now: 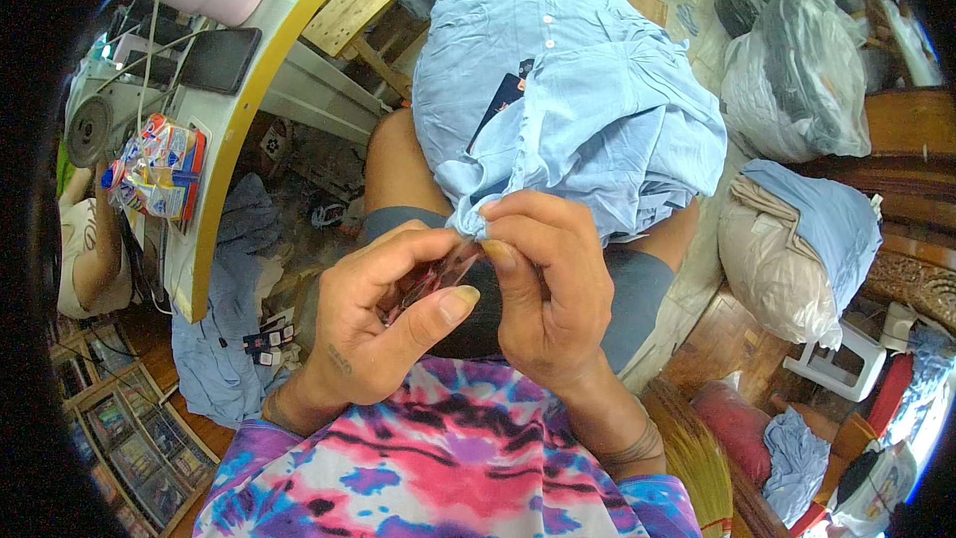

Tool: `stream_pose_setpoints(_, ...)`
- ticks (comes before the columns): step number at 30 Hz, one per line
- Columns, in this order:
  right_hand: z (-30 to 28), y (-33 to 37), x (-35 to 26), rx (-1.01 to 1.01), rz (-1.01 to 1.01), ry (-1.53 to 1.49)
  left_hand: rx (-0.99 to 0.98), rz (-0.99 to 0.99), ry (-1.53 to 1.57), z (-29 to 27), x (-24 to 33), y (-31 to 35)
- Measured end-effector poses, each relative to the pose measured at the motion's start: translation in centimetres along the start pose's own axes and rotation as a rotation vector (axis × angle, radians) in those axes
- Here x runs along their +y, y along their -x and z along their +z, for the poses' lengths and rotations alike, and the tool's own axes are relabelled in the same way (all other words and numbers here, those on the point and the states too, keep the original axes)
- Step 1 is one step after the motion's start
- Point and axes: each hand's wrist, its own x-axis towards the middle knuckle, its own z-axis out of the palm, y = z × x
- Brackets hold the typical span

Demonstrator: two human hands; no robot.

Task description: The person trims loose threads from a light blue button-down shirt using snips and attaches a plastic fastening cord to a tag.

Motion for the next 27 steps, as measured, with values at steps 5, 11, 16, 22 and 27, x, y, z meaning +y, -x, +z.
stream_pose_setpoints(5,0.5,0.2,-0.3,0.049,-0.036,0.039,-0.014,0.023,0.008,-0.3,-0.1,0.1)
stream_pose_setpoints(11,0.9,0.5,-0.4,0.052,-0.049,0.064,0.028,-0.163,0.399,0.3,-0.3,0.2)
stream_pose_setpoints(16,1.0,0.1,-0.1,0.022,-0.007,0.036,0.057,-0.190,0.584,-0.2,-1.1,0.0)
stream_pose_setpoints(22,0.1,-0.2,-0.5,-0.040,0.071,0.017,0.161,0.136,-0.014,-0.5,-1.8,-1.9)
stream_pose_setpoints(27,-0.2,0.2,-1.0,-0.061,0.193,-0.196,0.033,0.038,0.268,-0.5,-2.3,-2.6)
